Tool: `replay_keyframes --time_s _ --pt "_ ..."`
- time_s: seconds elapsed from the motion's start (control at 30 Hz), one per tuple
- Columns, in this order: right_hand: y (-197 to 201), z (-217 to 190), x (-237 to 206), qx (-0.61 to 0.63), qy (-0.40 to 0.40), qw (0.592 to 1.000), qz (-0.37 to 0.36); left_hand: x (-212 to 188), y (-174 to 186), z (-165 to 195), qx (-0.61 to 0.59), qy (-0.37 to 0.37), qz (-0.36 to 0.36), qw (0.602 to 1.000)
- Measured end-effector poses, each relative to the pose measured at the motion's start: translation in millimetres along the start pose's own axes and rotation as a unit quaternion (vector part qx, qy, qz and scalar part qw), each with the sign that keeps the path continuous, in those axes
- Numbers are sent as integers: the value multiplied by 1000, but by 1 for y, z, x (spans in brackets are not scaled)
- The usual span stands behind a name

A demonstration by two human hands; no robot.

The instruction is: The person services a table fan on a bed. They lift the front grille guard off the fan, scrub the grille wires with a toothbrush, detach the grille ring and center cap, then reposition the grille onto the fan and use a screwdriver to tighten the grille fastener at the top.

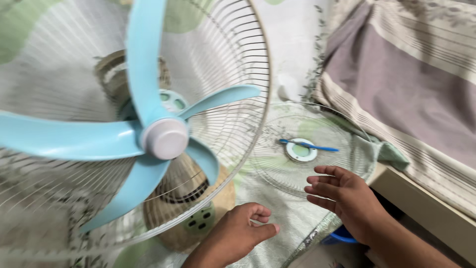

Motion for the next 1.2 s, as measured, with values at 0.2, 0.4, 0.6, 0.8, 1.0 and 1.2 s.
replay_keyframes --time_s 0.2,0.4,0.6,0.8,1.0,1.2 --pt "30 0 -7 2 20 999 33 35 -20 20 -36 -88 -12 995" --pt "53 3 3 21 10 999 45 55 -28 40 -36 -30 24 999" --pt "78 18 38 6 1 999 49 70 -31 61 -40 -82 77 993" --pt "104 29 90 -41 18 999 -4 88 -29 72 5 16 135 991" --pt "123 31 135 -96 -3 995 -17 106 -41 80 -54 25 169 984" --pt "126 26 167 -151 -8 987 -60 115 -54 84 -62 20 157 985"
Point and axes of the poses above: each hand's wrist, its own x-axis towards the middle knuckle, its own y-axis out of the back of the hand, z = x × y, the point moved 4 cm from there along x, towards the middle knuckle, and after that the axes turned 11 degrees about y, right-handed, at the moved point
